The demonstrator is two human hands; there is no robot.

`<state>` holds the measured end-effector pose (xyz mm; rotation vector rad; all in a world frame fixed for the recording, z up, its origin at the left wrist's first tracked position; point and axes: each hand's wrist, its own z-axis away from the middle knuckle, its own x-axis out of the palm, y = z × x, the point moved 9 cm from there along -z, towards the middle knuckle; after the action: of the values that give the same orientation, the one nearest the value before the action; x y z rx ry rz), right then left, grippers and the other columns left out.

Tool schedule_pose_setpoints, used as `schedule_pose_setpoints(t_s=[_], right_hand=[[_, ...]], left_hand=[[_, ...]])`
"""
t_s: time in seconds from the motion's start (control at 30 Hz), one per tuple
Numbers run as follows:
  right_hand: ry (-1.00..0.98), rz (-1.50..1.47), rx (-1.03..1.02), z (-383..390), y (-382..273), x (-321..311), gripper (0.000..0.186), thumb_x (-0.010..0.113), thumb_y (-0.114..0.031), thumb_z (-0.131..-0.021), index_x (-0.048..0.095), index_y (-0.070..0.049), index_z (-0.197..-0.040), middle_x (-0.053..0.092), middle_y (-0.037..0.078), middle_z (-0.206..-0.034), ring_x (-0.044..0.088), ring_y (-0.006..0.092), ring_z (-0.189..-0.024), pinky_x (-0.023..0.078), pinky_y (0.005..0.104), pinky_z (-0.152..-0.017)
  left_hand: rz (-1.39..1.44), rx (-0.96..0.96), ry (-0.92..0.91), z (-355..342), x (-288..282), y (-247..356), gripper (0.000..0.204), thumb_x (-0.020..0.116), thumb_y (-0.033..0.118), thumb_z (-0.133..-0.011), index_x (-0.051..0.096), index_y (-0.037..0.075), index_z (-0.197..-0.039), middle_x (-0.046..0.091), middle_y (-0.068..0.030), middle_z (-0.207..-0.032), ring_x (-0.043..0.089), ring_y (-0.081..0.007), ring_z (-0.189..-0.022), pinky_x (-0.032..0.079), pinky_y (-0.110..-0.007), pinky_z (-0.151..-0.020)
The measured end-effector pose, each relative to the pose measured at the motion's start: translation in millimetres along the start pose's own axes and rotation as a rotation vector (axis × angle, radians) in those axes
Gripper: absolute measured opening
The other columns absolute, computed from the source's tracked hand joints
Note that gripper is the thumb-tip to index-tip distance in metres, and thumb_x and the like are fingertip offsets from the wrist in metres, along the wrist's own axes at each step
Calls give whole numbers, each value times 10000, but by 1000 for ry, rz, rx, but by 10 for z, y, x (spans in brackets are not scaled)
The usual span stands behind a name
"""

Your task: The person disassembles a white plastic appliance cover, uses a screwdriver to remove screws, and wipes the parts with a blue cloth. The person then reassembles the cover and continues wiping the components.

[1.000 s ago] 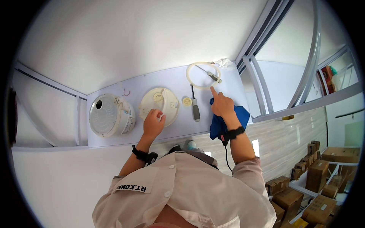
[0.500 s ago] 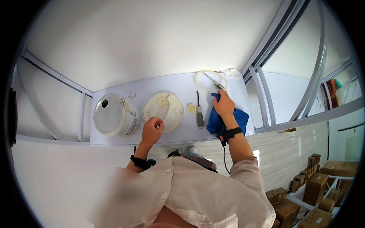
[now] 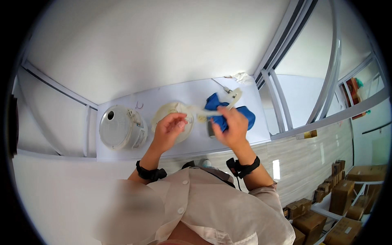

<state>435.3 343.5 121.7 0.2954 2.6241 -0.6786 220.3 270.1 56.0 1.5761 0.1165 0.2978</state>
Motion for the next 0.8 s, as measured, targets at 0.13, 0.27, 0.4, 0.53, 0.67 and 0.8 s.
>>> schedule_pose_setpoints(t_s=[0.13, 0.27, 0.4, 0.53, 0.67, 0.8], right_hand=[[-92, -160, -89, 27, -372, 110, 454, 846, -132, -715, 679, -50, -1128, 693, 102, -881, 652, 296, -669, 518, 376, -601], [-213, -267, 62, 72, -389, 190, 426, 845, -131, -731, 670, -67, -1115, 697, 107, -872, 641, 290, -626, 505, 354, -581], [-288, -334, 154, 31, -446, 233, 439, 832, -85, -771, 633, -47, -1161, 687, 118, -856, 651, 265, -660, 511, 321, -616], [-413, -374, 299, 69, -459, 415, 455, 830, -130, -800, 623, -57, -1198, 723, 151, -919, 723, 330, -726, 560, 351, -645], [-446, -407, 276, 61, -516, 487, 489, 832, -133, -798, 627, -73, -1238, 728, 154, -944, 737, 324, -759, 568, 357, -665], [-439, -402, 233, 2, -569, 505, 557, 829, -125, -798, 628, -92, -1316, 731, 157, -980, 742, 316, -788, 572, 359, -678]], left_hand=[[-542, 482, 234, 130, -18, 610, 271, 794, 94, -819, 610, 42, -1010, 573, -66, -964, 528, -205, -797, 456, -315, -698], [-743, 886, 329, 554, -54, 933, 316, 768, 111, -754, 576, 46, -996, 549, -108, -1000, 523, -274, -865, 445, -361, -777], [-795, 1005, 247, 714, 19, 1190, 365, 763, 137, -752, 613, 34, -1069, 577, -125, -1050, 546, -285, -951, 448, -398, -865], [-652, 665, -163, 416, 176, 1062, 288, 737, 137, -889, 676, 52, -1158, 635, -96, -1017, 600, -270, -889, 497, -388, -806], [-453, 246, -171, 330, 47, 693, 262, 699, 157, -987, 678, 38, -1220, 649, -99, -1017, 625, -221, -881, 512, -333, -781], [-486, 345, -236, 345, -19, 626, 265, 689, 162, -1009, 664, 28, -1236, 657, -84, -1011, 633, -178, -871, 519, -304, -763]])
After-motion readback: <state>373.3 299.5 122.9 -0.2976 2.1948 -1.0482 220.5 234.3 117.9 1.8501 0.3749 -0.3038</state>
